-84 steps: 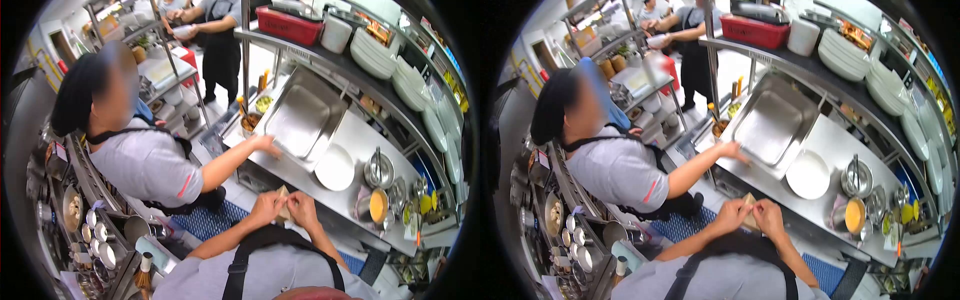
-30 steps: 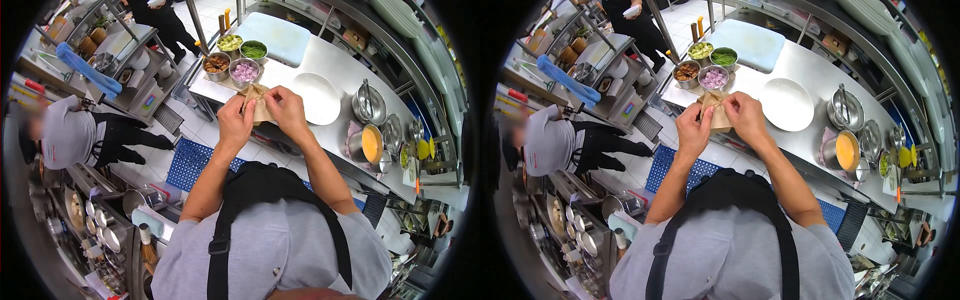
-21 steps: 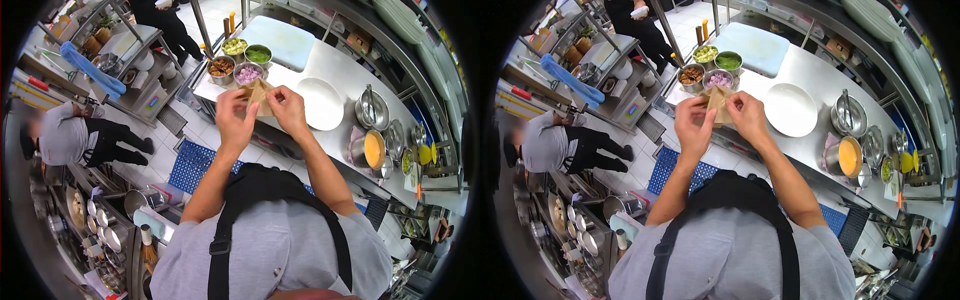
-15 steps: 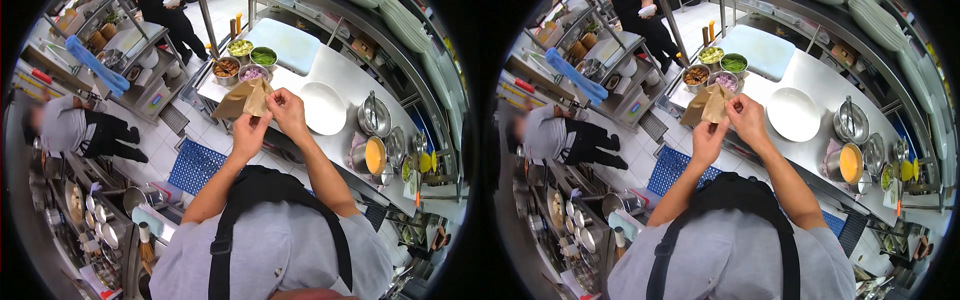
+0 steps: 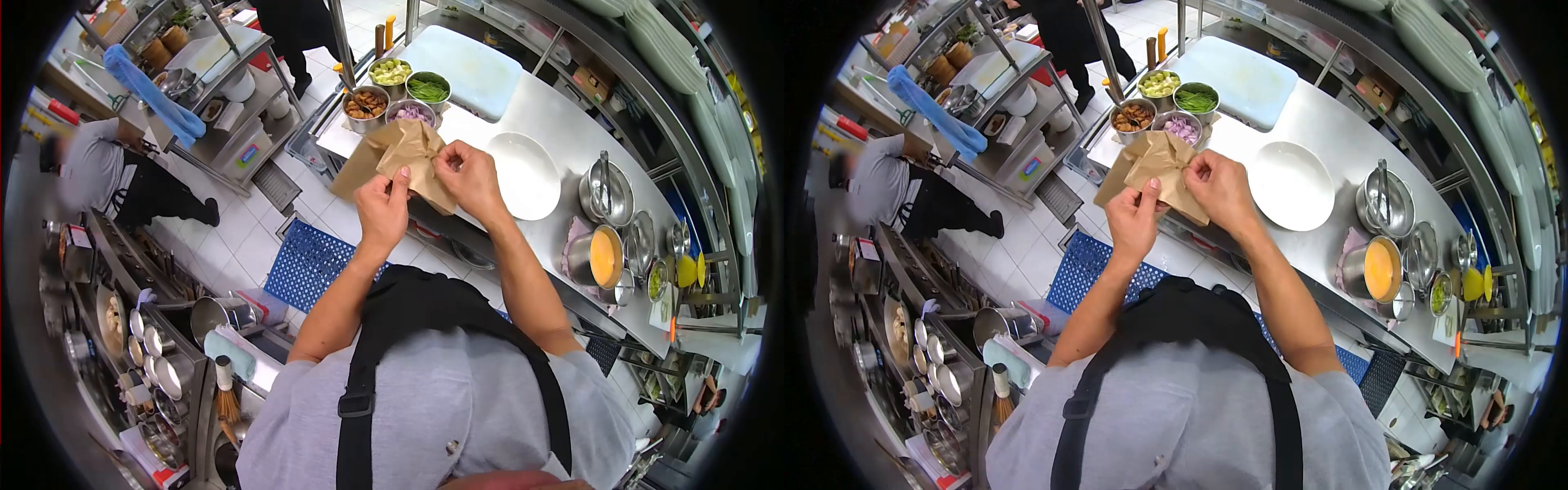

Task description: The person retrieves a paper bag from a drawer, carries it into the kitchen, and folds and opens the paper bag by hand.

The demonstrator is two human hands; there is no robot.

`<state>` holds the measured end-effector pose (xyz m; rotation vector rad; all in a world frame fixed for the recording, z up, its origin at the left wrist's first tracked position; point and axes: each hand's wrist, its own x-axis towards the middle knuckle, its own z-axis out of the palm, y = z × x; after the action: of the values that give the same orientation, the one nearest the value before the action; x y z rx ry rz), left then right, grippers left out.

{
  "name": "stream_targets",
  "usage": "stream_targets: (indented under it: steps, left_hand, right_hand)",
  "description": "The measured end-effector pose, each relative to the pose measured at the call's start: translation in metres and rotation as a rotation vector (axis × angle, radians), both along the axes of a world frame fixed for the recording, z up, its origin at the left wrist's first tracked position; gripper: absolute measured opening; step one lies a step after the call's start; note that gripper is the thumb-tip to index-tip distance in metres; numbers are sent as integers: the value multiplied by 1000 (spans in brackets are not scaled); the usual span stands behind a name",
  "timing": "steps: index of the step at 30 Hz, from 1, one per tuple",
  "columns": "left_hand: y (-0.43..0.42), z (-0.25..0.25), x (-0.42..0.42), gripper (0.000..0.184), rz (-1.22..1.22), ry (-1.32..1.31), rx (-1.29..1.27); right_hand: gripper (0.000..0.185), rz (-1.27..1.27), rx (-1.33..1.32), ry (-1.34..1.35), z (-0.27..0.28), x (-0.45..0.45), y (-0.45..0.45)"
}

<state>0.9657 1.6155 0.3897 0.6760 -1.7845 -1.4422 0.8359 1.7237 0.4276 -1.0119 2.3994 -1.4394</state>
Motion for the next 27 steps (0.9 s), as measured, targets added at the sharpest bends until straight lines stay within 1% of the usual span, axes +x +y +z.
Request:
stream_targets:
  steps: [3,4,7,10,13,16,19,22,25,27]
  left_hand:
    - [-1,11,4,42,-44,-31,46]
    - [3,18,3,40,-22,31,115]
    - [1,9,0,35,-40,106,170]
    - [1,1,-1,32,-89,45,-62]
    - [-3,-7,1,31,-100,-70,91]
    - [-1,-11,0,32,-87,-30,99]
    - [-1,-4,1,30,-93,-33,93]
    - [-2,1,1,29,-121,-53,67]
    - [-6,-4,-1,29,-93,-46,37]
    - [-8,-6,0,29,-106,-11,60]
  right_hand:
    - [18,13,-21,-1,6,1,2]
    - [17,49,-68,4,5,1,3]
    - [16,52,-10,31,4,8,2]
    - [17,30,44,8,6,13,-1]
    - [17,25,58,21,0,8,3]
    - [18,-8,21,-2,-3,8,4]
    - [18,65,-9,14,-2,14,6]
    - [19,21,8,-40,-8,9,7]
    - [19,-23,7,-12,-6,10,10]
    - [18,-17,-15,-8,-12,4,15]
